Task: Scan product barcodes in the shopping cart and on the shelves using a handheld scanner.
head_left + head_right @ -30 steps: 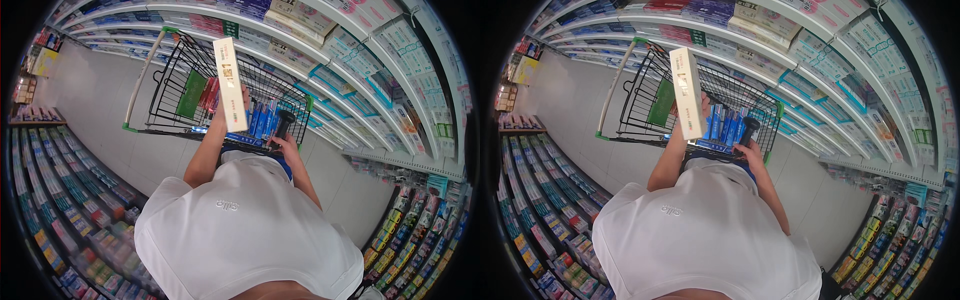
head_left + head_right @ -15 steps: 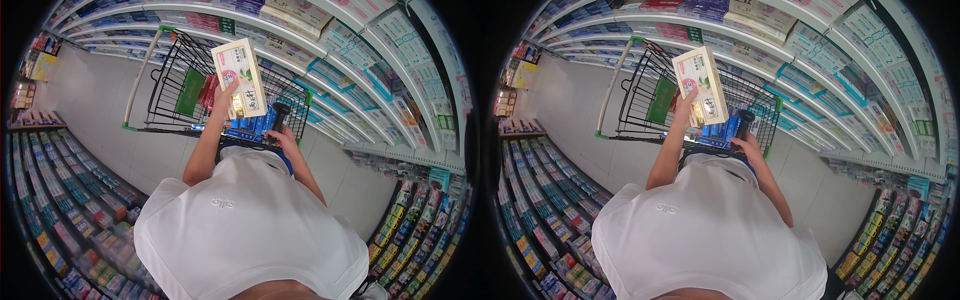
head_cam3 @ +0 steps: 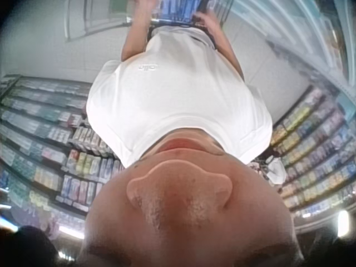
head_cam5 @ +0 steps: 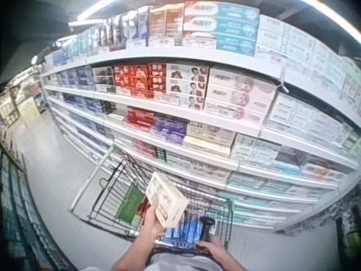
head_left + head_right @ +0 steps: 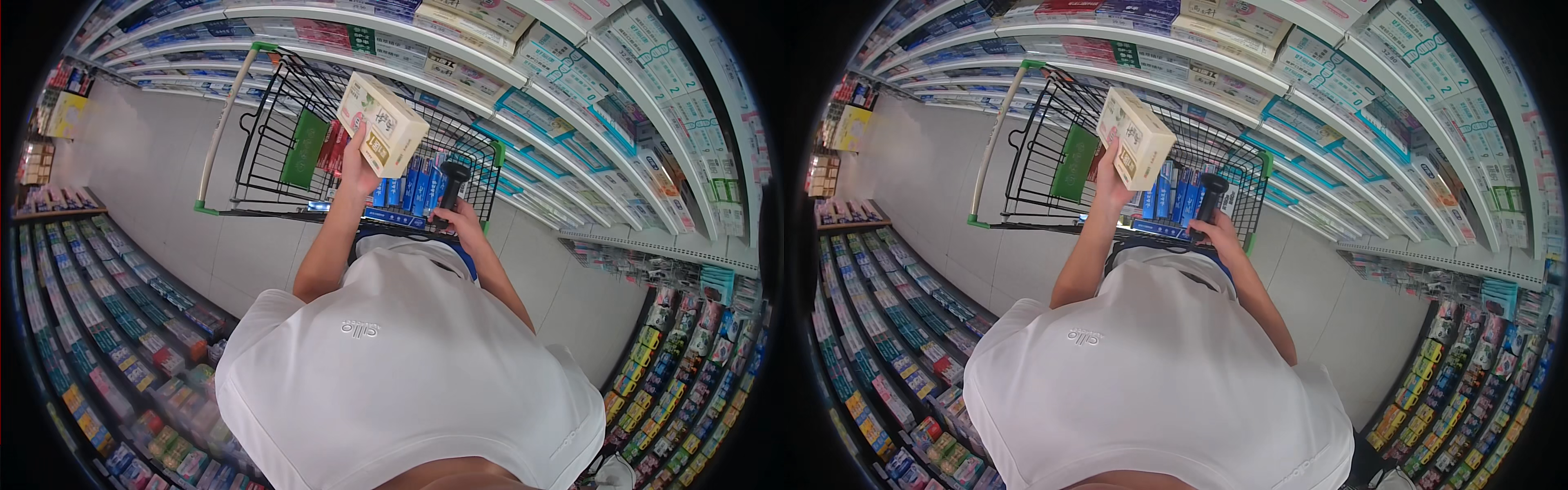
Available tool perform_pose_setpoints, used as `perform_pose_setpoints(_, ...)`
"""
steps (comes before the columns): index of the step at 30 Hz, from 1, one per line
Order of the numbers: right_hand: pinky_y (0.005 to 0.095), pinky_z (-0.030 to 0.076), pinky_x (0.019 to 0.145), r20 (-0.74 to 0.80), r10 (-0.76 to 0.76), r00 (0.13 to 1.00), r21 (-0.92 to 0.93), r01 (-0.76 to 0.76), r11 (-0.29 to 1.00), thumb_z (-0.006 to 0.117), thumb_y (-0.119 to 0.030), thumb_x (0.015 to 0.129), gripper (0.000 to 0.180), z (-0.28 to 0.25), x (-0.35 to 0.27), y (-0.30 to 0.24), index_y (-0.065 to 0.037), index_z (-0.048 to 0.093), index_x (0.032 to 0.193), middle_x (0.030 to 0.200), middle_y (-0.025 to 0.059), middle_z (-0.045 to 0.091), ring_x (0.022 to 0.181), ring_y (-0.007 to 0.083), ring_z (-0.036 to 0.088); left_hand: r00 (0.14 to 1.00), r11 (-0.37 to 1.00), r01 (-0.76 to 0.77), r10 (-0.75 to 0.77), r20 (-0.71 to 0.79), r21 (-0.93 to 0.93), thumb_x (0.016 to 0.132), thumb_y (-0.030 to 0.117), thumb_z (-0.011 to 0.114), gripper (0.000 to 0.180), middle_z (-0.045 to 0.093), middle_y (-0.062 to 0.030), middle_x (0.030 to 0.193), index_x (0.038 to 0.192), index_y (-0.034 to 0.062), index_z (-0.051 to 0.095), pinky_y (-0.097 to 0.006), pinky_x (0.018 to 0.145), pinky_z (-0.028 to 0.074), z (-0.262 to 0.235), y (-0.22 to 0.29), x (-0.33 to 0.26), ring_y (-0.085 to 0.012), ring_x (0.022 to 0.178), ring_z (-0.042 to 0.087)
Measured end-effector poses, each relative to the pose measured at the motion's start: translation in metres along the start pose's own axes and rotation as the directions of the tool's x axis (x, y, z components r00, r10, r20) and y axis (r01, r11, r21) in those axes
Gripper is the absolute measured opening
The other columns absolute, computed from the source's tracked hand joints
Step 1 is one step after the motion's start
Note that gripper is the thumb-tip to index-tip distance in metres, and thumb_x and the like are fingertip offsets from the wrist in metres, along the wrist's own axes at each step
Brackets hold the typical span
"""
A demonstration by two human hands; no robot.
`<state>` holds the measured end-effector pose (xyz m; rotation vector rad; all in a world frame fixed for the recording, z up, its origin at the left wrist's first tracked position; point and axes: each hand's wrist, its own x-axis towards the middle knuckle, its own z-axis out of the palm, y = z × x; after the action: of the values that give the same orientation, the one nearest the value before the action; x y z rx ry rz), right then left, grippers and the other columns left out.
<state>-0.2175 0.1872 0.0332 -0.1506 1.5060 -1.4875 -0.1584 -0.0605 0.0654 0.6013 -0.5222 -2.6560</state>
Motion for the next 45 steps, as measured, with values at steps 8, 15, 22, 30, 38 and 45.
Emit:
perform_pose_setpoints(8,0.0247,0.049,0.060,-0.004,-0.003,1.000,-0.013,0.003,1.000,0.065,-0.015,0.085,0.028,0.004,-0.002,-0.003,-0.005,0.051,0.107,0.085,0.0087,0.066,0.078,0.0150,0.064,0.996,0.941,0.028,-0.054,-0.068,-0.337,0.099,0.037,0.045,0.040,0.064,-0.0084,0.118,0.124,0.0078,0.055,-0.033,0.084,0.056,-0.035,-0.013,0.016,-0.0210,0.103,0.064)
perform_pose_setpoints(15,0.0253,0.052,0.063,-0.030,-0.011,0.999,0.018,0.012,1.000,0.066,-0.015,0.085,0.026,0.007,-0.001,0.008,-0.005,0.052,0.105,0.085,0.0081,0.066,0.079,0.0157,0.065,0.924,0.726,0.365,-0.206,0.322,-0.582,0.094,0.034,0.053,0.037,0.061,-0.0013,0.091,0.113,0.0030,0.054,-0.028,0.071,0.056,-0.063,-0.015,0.008,-0.0179,0.083,0.066)
perform_pose_setpoints(22,0.0271,0.054,0.067,-0.063,-0.029,0.998,0.047,0.032,0.998,0.065,-0.016,0.085,0.024,0.011,-0.004,0.018,-0.004,0.055,0.103,0.089,0.0077,0.065,0.081,0.0165,0.066,0.595,0.863,0.399,0.013,0.804,-0.310,0.089,0.048,0.055,0.066,0.045,-0.0026,0.082,0.132,0.0005,0.040,-0.026,0.053,0.035,-0.038,0.001,-0.016,-0.0132,0.060,0.047)
perform_pose_setpoints(30,0.0286,0.053,0.069,-0.041,-0.017,0.999,0.057,0.019,0.998,0.065,-0.014,0.085,0.027,0.015,-0.003,0.016,-0.003,0.052,0.106,0.087,0.0085,0.064,0.080,0.0168,0.065,0.822,0.966,0.184,-0.049,0.567,-0.183,0.088,0.062,0.050,0.084,0.040,-0.0007,0.075,0.151,0.0157,0.018,-0.025,0.059,0.033,-0.013,0.004,-0.033,-0.0103,0.056,0.036)
perform_pose_setpoints(38,0.0287,0.052,0.069,-0.039,-0.051,0.998,0.060,0.053,0.997,0.066,-0.010,0.084,0.029,0.016,-0.002,0.011,-0.003,0.051,0.107,0.087,0.0087,0.064,0.080,0.0174,0.065,0.680,0.878,0.407,-0.106,0.726,-0.253,0.088,0.068,0.040,0.085,0.044,-0.0060,0.079,0.150,0.0121,0.021,-0.024,0.054,0.033,-0.019,0.001,-0.032,-0.0107,0.051,0.042)
perform_pose_setpoints(45,0.0302,0.053,0.072,-0.058,-0.050,0.997,0.061,0.054,0.997,0.066,-0.008,0.083,0.028,0.014,-0.010,0.010,-0.003,0.051,0.106,0.089,0.0092,0.064,0.083,0.0185,0.065,0.916,0.995,0.078,-0.050,0.399,-0.055,0.086,0.047,0.059,0.076,0.057,-0.0125,0.106,0.143,0.0059,0.032,-0.028,0.059,0.045,-0.089,-0.005,0.006,-0.0180,0.067,0.054)
